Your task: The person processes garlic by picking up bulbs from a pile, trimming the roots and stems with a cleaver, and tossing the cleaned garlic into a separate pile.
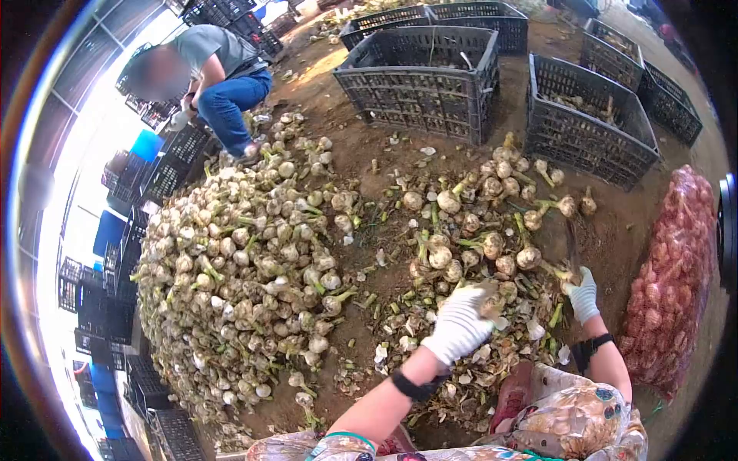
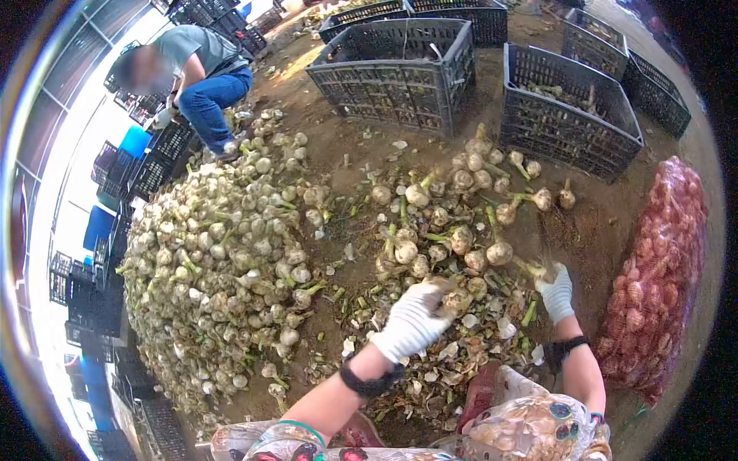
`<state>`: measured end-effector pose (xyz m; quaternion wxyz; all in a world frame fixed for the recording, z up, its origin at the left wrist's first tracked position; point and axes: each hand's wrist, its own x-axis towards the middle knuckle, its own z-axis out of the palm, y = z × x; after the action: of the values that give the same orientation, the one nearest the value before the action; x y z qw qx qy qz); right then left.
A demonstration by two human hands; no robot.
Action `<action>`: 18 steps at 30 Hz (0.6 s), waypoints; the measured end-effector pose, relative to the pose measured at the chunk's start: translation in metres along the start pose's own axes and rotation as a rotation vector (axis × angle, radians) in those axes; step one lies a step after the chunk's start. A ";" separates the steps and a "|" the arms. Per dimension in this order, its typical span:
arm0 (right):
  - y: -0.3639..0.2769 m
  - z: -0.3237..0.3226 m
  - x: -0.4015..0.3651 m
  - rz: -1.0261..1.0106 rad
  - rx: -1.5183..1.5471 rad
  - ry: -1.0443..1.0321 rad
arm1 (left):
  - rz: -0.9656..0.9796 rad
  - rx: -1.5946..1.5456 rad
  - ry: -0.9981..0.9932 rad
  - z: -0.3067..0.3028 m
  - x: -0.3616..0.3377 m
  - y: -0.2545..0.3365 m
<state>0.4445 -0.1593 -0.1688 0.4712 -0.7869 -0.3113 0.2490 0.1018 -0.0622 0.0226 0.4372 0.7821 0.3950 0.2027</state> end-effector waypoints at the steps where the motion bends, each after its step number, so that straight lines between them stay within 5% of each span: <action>1: -0.009 -0.004 -0.001 0.109 0.284 -0.061 | 0.138 0.457 -0.056 0.000 0.007 0.015; 2: -0.024 -0.008 -0.007 0.222 0.568 -0.120 | 0.168 0.555 -0.082 0.007 0.011 0.026; 3: -0.065 -0.007 -0.027 -0.097 0.218 -0.241 | 0.277 0.701 0.033 0.029 0.004 0.016; 5: -0.151 -0.006 -0.068 -0.826 -0.569 -0.061 | 0.323 0.867 -0.139 0.046 0.009 0.023; 6: -0.173 -0.003 -0.080 -0.810 -0.525 -0.141 | 0.052 1.061 -0.739 0.040 0.029 0.056; 9: -0.231 0.005 -0.112 -0.784 -0.241 -0.438 | 0.056 0.329 -0.486 0.080 0.021 -0.014; 11: -0.229 0.003 -0.113 -0.681 -0.020 -0.507 | -0.134 -0.693 -0.454 0.078 0.010 -0.041; 13: -0.229 -0.007 -0.115 -0.255 -0.054 -0.480 | -0.233 -0.580 -0.389 0.039 0.006 -0.009; 15: -0.223 -0.017 -0.109 -0.612 -0.246 -0.402 | -0.303 -1.024 -0.408 0.053 -0.009 -0.055; 18: -0.234 -0.014 -0.119 -0.756 -0.329 -0.599 | -0.575 -1.548 -0.439 0.061 -0.025 -0.092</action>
<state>0.3132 -0.1696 0.0587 0.2880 -0.5771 -0.7308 0.2235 0.0869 -0.0858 -0.0871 0.9494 0.1540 0.2350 0.1405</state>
